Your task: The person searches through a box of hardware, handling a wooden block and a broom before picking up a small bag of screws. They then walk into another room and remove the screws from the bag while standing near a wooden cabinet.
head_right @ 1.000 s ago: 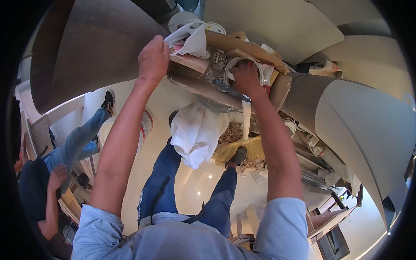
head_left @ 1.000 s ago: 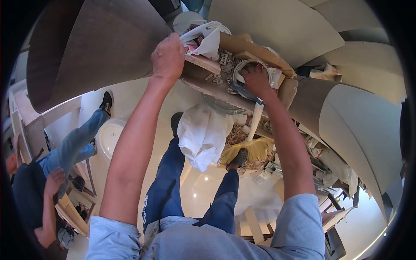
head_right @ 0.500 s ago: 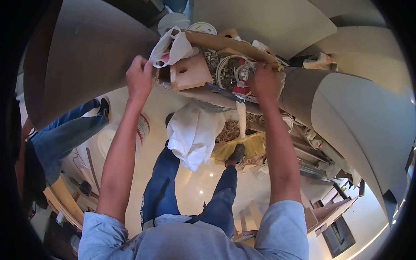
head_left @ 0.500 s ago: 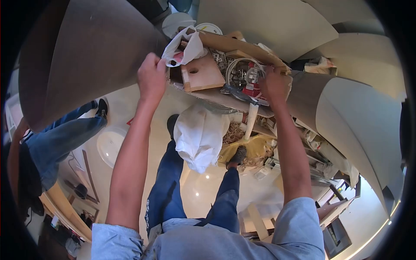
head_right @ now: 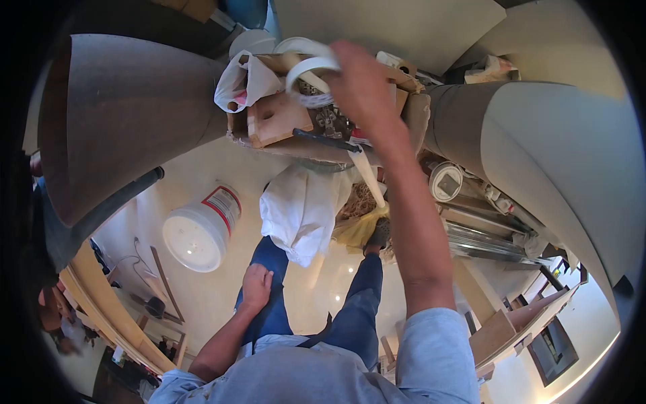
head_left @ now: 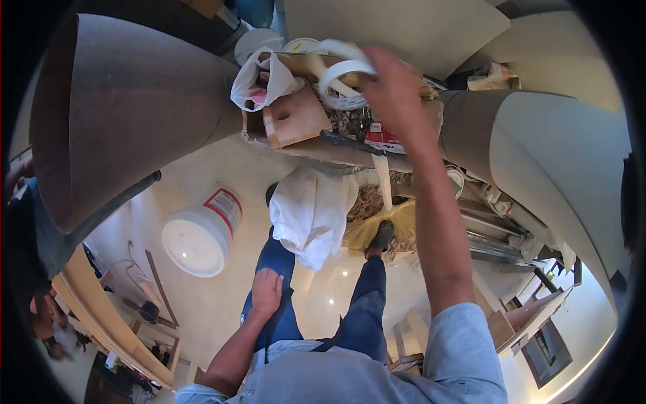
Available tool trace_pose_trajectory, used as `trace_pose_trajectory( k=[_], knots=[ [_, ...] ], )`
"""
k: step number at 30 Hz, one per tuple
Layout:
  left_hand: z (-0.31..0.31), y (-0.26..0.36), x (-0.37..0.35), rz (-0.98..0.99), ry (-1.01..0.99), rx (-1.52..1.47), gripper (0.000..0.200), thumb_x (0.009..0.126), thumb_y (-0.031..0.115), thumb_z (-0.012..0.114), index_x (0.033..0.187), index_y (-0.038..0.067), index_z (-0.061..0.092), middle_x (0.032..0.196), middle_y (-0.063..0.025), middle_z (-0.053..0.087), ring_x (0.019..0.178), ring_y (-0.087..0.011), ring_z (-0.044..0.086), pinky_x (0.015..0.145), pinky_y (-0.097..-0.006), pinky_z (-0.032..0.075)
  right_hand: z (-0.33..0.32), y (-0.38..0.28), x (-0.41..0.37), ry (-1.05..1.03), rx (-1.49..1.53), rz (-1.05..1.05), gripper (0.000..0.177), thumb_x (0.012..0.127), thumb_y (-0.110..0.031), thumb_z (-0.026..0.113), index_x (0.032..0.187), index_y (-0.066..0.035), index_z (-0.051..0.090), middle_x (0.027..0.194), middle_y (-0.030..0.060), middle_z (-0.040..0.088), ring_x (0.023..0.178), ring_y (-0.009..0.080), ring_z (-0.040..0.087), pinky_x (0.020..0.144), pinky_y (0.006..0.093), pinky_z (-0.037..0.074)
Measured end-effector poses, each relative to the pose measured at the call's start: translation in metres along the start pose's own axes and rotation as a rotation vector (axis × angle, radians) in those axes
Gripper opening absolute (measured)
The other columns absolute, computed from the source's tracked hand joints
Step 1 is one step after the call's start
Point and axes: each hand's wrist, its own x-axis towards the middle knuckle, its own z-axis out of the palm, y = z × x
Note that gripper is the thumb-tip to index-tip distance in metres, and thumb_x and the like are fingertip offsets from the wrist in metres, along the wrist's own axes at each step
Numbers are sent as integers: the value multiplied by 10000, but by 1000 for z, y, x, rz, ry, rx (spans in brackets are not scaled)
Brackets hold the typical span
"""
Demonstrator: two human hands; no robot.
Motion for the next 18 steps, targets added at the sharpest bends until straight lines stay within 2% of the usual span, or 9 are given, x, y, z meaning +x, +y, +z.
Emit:
trace_pose_trajectory(
  k=[2,4,5,7,9,11,12,14,18],
  knots=[
    [5,4,14,6,-31,32,149,936,137,654,856,37,578,893,-173,592,874,-393,578,792,-503,472,19,-4,-1,-65,-43,-31,291,859,-86,674,1134,1,641,1044,220,706,993,433,661,872,498,518],
    [12,-1,17,-5,-52,67,157,944,152,644,863,39,570,896,-174,596,883,-391,591,793,-498,485,51,4,-6,-58,-194,58,224,812,-76,659,1012,25,661,1017,259,699,941,439,678,858,509,538],
    [15,-2,19,0,-48,75,157,944,152,644,863,39,570,896,-174,596,883,-391,591,793,-498,485,66,2,-4,-48,-190,58,224,812,-76,659,1012,25,661,1017,259,699,941,439,678,858,509,538],
    [14,-5,18,-16,-57,82,146,945,153,642,871,45,577,895,-172,597,885,-393,598,786,-506,491,89,-5,-7,-171,-64,295,322,790,-143,727,1069,-1,653,1066,243,698,965,418,691,829,505,553],
    [20,-7,20,12,-58,109,146,946,156,640,870,48,577,896,-172,598,885,-393,600,784,-508,494,97,-44,0,-218,-205,385,503,768,-219,784,1210,-46,617,1146,218,693,1062,399,678,863,516,532],
    [23,-10,17,26,-64,148,147,947,159,638,869,51,577,896,-171,599,886,-393,603,782,-510,497,122,-72,4,-230,-157,420,681,752,-212,804,1350,-55,518,1196,194,652,1155,397,632,974,519,502],
    [25,-10,17,19,-70,150,150,947,163,638,869,51,574,895,-170,599,888,-394,604,784,-509,500,138,-85,-1,-217,-143,432,681,752,-212,804,1350,-55,518,1196,194,652,1155,397,632,974,519,502],
    [25,-7,19,14,-67,165,157,947,168,638,874,49,567,897,-169,601,892,-392,609,787,-509,505,167,-105,-12,-97,-224,287,659,797,-222,767,1383,-54,516,1176,212,678,1179,387,620,989,568,436],
    [25,-6,20,9,-67,174,158,948,172,642,882,49,568,899,-168,603,892,-391,610,786,-510,505,155,-106,-24,113,-324,207,496,840,-185,711,1296,-45,576,1219,228,635,1209,386,590,1006,547,434]
  ],
)
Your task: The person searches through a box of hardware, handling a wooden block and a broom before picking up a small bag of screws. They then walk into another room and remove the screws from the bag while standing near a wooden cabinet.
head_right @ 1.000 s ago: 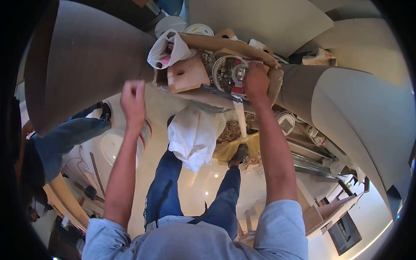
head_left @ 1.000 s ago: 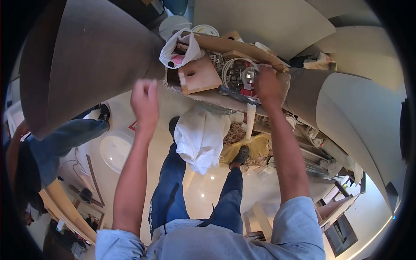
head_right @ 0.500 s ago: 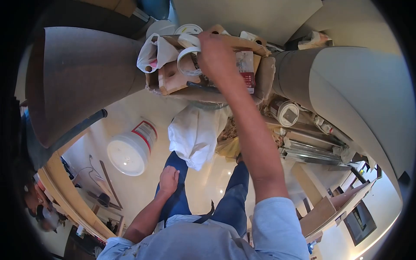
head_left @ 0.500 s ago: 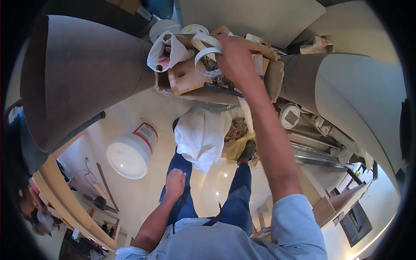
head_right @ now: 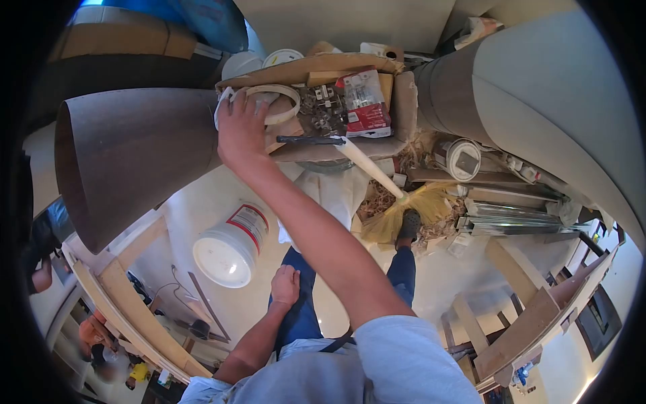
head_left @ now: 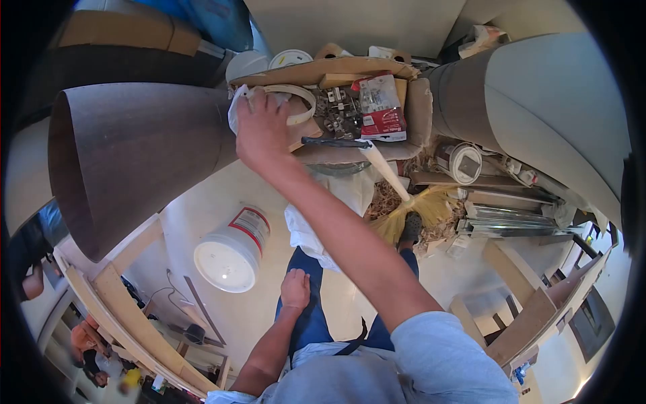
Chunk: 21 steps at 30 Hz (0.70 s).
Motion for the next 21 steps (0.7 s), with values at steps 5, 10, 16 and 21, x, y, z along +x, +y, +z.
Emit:
trace_pose_trajectory(
  k=[5,10,16,21],
  knots=[
    [1,-3,1,-26,-15,0,173,956,190,648,885,50,575,916,-165,616,901,-386,616,804,-500,504,-41,40,-36,-93,872,189,231,849,-60,602,1061,-3,676,1193,274,599,1158,469,557,1039,522,433],
    [-7,-7,4,-26,-10,-16,184,960,205,648,884,52,579,908,-159,620,904,-381,617,808,-497,504,-35,98,-115,-147,272,35,380,838,13,588,1216,8,634,1378,308,522,1291,493,508,1099,485,434],
    [-6,-7,6,-30,-11,-15,190,967,212,642,879,57,577,893,-156,616,897,-379,615,801,-498,505,14,165,-63,-174,77,56,369,847,4,569,1214,16,603,1246,301,589,1240,476,555,1016,500,492],
    [-7,-3,4,-42,-40,11,193,970,218,639,879,60,576,895,-154,617,896,-377,616,797,-496,507,70,180,1,-253,69,475,374,806,-108,677,1160,-12,604,1299,246,564,1075,443,660,871,541,561]
  ],
)
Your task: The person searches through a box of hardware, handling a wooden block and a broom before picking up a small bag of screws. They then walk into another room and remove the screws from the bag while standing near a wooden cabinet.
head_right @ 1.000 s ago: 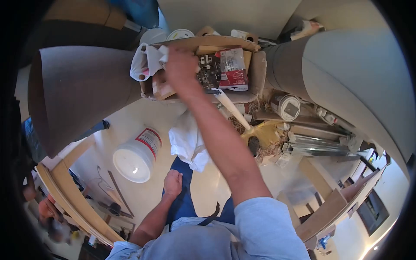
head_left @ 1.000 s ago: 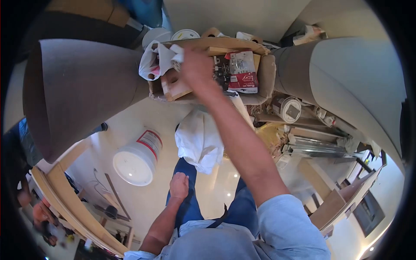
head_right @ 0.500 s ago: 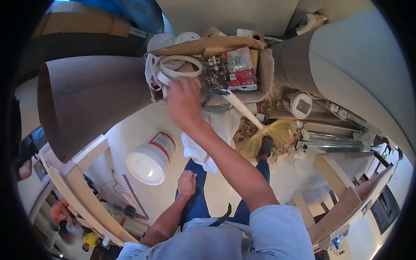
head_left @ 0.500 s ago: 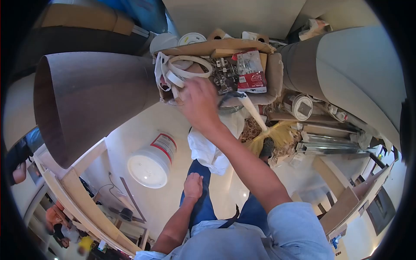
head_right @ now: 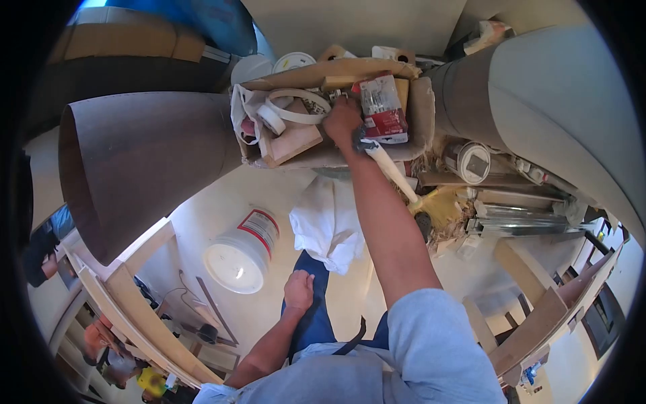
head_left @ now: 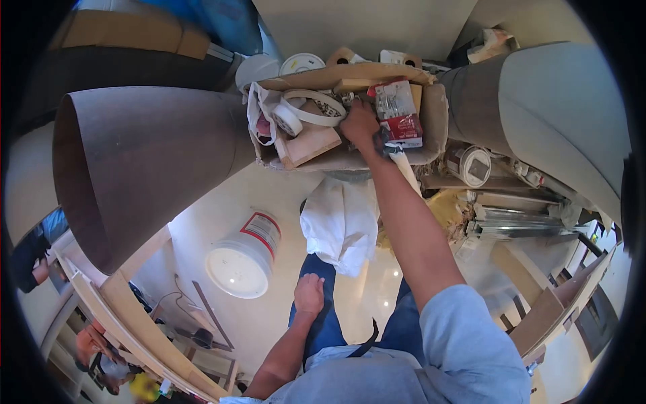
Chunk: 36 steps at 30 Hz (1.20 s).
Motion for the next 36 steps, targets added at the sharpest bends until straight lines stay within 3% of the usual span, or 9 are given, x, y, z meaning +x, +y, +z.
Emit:
trace_pose_trajectory(
  k=[8,11,14,16,19,22,29,34,36],
  knots=[
    [8,-5,-1,-2,20,6,194,973,215,634,879,56,574,904,-159,622,894,-381,616,797,-503,506,34,0,-7,92,110,33,431,893,-77,590,1296,-5,454,1291,249,519,1074,469,647,876,563,566],
    [8,-7,-1,1,13,32,196,974,214,633,878,55,572,899,-161,619,894,-382,616,791,-502,506,39,7,1,39,201,88,624,854,-218,705,1350,16,406,1342,301,494,1081,515,633,919,570,540],
    [4,-2,0,0,23,6,198,976,215,629,878,54,570,895,-163,616,895,-386,615,787,-504,504,31,-5,-37,28,235,109,518,846,-126,669,1289,57,471,1275,299,544,1069,500,637,907,532,554],
    [6,-2,1,4,20,17,198,976,216,629,878,54,571,895,-163,616,894,-388,615,787,-504,504,32,-17,-63,141,322,-318,490,820,-115,695,1250,46,525,1205,321,616,1061,496,643,916,536,540],
    [7,1,2,6,21,35,199,975,218,629,876,55,573,894,-163,616,889,-390,615,789,-504,505,19,-53,-64,-173,461,-143,406,839,-132,676,1212,6,592,1183,315,637,1121,492,609,925,536,511],
    [9,3,3,11,17,53,196,973,214,631,874,55,576,892,-164,617,883,-391,616,789,-503,506,26,-79,-57,-160,518,-69,412,816,-92,652,1221,-15,621,1165,285,665,1109,476,623,937,517,516],
    [11,1,2,23,23,53,186,966,206,637,874,53,584,885,-168,623,885,-390,619,792,-503,505,49,-80,-52,-347,192,-226,316,791,-65,637,1096,-31,709,1070,263,703,1060,445,663,933,518,538],
    [7,2,5,-3,10,41,185,966,208,637,874,55,586,890,-165,623,886,-388,618,799,-503,503,18,-37,-34,-76,300,-37,208,807,-77,615,974,-19,723,1013,272,702,992,458,672,860,546,542],
    [6,0,2,-9,16,30,183,965,207,637,875,55,586,893,-165,623,887,-387,617,799,-503,503,-4,0,-18,-73,252,-246,185,811,-70,602,946,-21,719,983,273,697,971,475,662,831,557,538]
  ],
)
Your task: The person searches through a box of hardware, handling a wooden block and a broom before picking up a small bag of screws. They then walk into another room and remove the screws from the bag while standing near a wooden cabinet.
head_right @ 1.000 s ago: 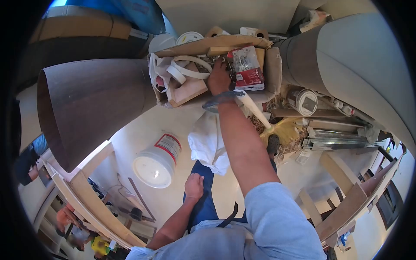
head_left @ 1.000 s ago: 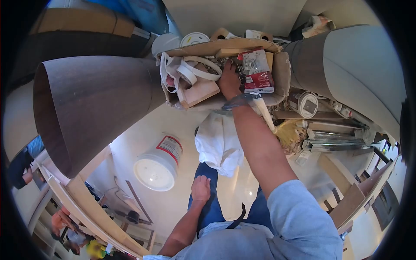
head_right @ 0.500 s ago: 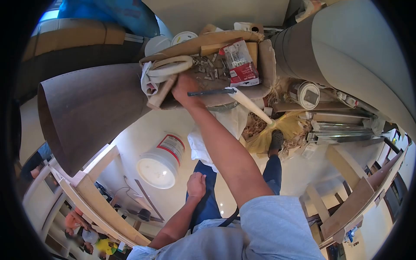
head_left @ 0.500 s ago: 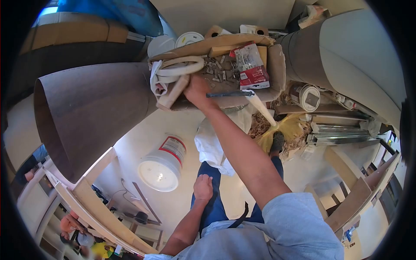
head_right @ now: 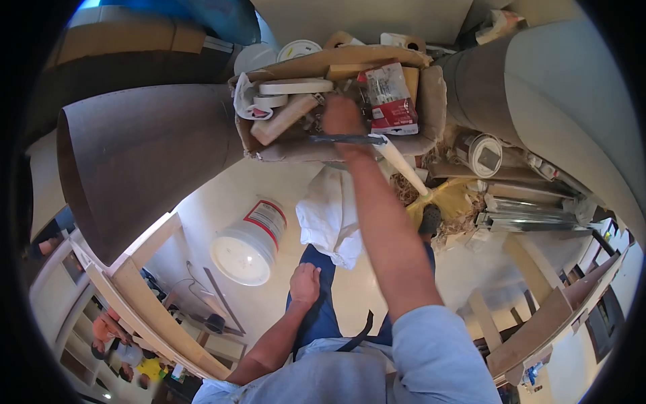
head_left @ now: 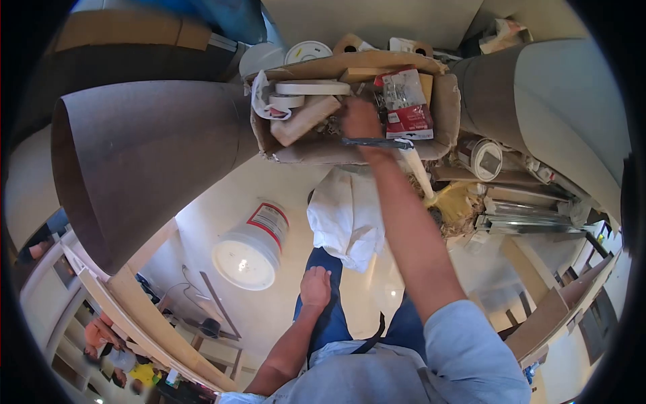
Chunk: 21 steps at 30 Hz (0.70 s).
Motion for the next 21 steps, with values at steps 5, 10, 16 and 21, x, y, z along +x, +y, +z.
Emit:
trace_pose_trajectory(
  k=[5,10,16,21],
  knots=[
    [-5,0,2,-27,-12,-22,189,970,210,633,883,49,590,904,-161,625,901,-380,614,805,-495,503,-19,36,21,-32,-518,-298,164,831,-70,594,895,-16,735,896,238,713,914,413,693,775,519,574],
    [-3,-7,-1,-24,1,-36,188,971,213,633,888,49,592,904,-159,626,905,-376,615,814,-492,502,3,24,41,-200,-727,-227,185,868,-123,603,878,-45,771,918,200,737,920,337,734,758,491,600],
    [2,-18,-8,-41,-8,-35,191,979,218,625,889,53,589,904,-157,625,909,-373,616,813,-488,502,15,42,34,-241,-806,-220,186,867,-157,640,936,-60,782,942,195,745,922,340,743,761,469,601],
    [-1,-17,-3,-33,2,-11,192,979,220,625,883,58,588,903,-153,621,902,-374,616,802,-489,505,-5,56,8,-142,-604,-399,210,836,-157,664,987,-57,769,941,220,734,915,398,721,800,488,575]
  ],
)
